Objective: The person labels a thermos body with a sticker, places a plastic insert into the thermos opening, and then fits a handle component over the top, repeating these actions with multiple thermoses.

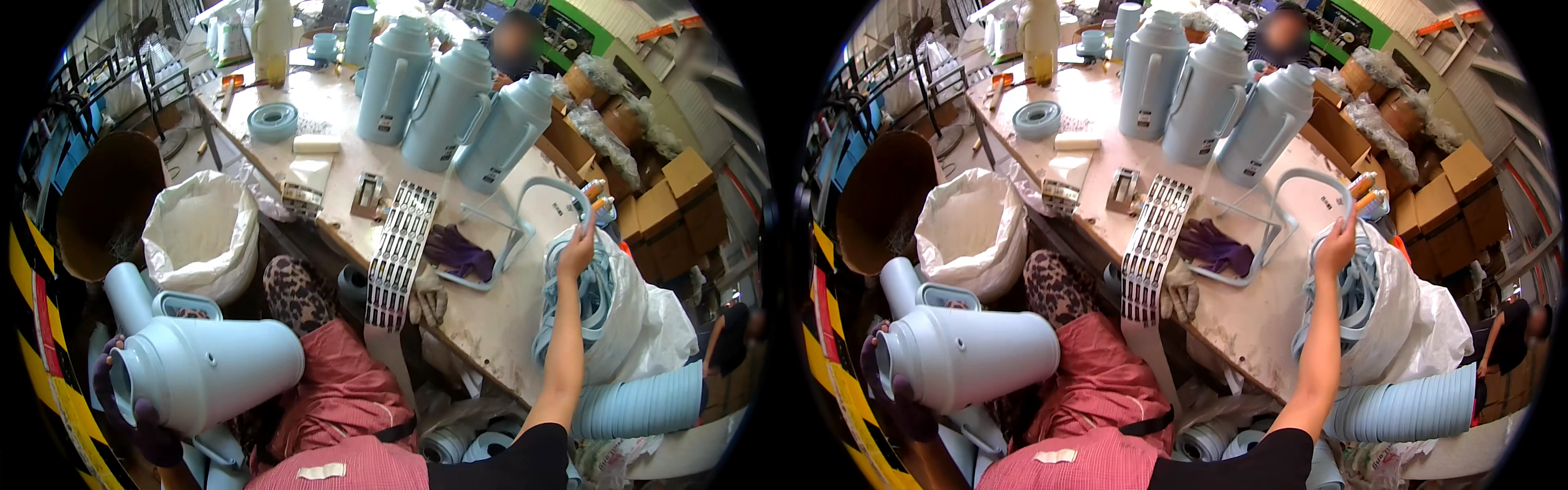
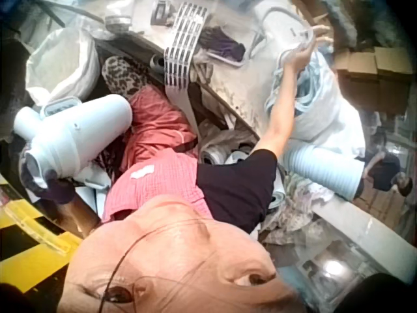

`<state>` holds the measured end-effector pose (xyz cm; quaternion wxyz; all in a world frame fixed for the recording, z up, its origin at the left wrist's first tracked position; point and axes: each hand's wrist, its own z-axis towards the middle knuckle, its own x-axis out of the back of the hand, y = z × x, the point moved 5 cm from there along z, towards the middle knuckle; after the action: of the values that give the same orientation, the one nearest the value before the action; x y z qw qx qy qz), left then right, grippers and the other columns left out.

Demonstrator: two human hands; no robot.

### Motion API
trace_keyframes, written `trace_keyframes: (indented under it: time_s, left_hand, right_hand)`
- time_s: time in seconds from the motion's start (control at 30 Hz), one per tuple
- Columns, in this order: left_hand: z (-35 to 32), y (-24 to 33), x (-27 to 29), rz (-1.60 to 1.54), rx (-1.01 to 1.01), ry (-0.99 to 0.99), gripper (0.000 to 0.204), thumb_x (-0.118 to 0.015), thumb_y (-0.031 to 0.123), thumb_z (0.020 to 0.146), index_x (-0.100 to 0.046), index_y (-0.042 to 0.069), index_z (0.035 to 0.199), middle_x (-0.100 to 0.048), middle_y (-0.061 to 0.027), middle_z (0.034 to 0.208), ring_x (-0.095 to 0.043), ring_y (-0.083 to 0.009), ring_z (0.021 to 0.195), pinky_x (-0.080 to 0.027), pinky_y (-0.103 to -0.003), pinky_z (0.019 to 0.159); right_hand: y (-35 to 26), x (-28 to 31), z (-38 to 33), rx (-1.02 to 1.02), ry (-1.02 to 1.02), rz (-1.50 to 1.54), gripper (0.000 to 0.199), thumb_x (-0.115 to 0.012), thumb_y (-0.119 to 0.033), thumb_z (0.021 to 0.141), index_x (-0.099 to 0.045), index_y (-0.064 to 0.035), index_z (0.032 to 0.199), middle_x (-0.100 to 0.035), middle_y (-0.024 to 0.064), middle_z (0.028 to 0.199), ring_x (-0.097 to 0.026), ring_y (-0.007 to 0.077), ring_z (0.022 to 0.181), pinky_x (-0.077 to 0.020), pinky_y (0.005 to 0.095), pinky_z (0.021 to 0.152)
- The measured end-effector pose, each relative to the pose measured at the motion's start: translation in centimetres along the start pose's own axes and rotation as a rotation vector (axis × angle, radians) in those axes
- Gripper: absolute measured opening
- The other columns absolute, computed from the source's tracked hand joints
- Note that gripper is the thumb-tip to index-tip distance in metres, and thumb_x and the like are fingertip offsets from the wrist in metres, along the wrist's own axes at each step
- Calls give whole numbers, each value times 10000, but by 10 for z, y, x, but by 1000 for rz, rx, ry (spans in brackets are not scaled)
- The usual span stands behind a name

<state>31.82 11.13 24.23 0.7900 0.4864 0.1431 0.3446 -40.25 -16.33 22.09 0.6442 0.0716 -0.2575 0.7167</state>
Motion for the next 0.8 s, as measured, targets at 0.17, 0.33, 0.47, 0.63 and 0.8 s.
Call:
trace_keyframes:
  time_s: [0.17,0.33,0.47,0.63,0.8]
  left_hand:
    - [-21,11,-8,101,-320,-146,766,-725,531,825,-465,44,1357,-544,-247,1319,-533,-419,1253,-414,-599,1099]
    - [-43,37,-17,271,-519,-360,756,-786,532,771,-432,173,1334,-556,-183,1201,-569,-439,1158,-434,-647,1056]
    - [-58,45,-22,341,-477,-445,765,-881,508,713,-431,177,1236,-567,-184,1198,-586,-445,1144,-459,-632,1037]
    - [-63,37,-21,390,-380,-429,785,-864,458,731,-414,144,1292,-566,-197,1240,-586,-388,1161,-445,-648,1054]
    - [-59,31,-31,256,-402,-301,753,-909,458,710,-429,160,1208,-605,-175,1216,-596,-434,1204,-215,-611,1213]
  right_hand:
    - [-71,15,-23,-148,123,513,571,-495,-85,1064,-310,-106,1604,-536,56,1106,-465,128,821,-418,258,725]
    - [-297,17,-91,46,109,1172,694,-533,-133,1065,-141,-146,1637,-494,51,827,-413,105,587,-351,247,484]
    - [-434,10,-173,-334,-467,1905,665,-485,-195,1091,-122,-136,1646,-498,50,862,-361,55,411,-312,220,365]
    - [-482,28,-213,-677,-884,2192,585,-419,-184,1112,-174,-123,1640,-448,3,813,-327,22,426,-289,207,363]
    - [-491,25,-220,-801,-967,2033,610,-471,-139,1092,-194,-97,1634,-426,-29,804,-318,17,506,-254,182,436]
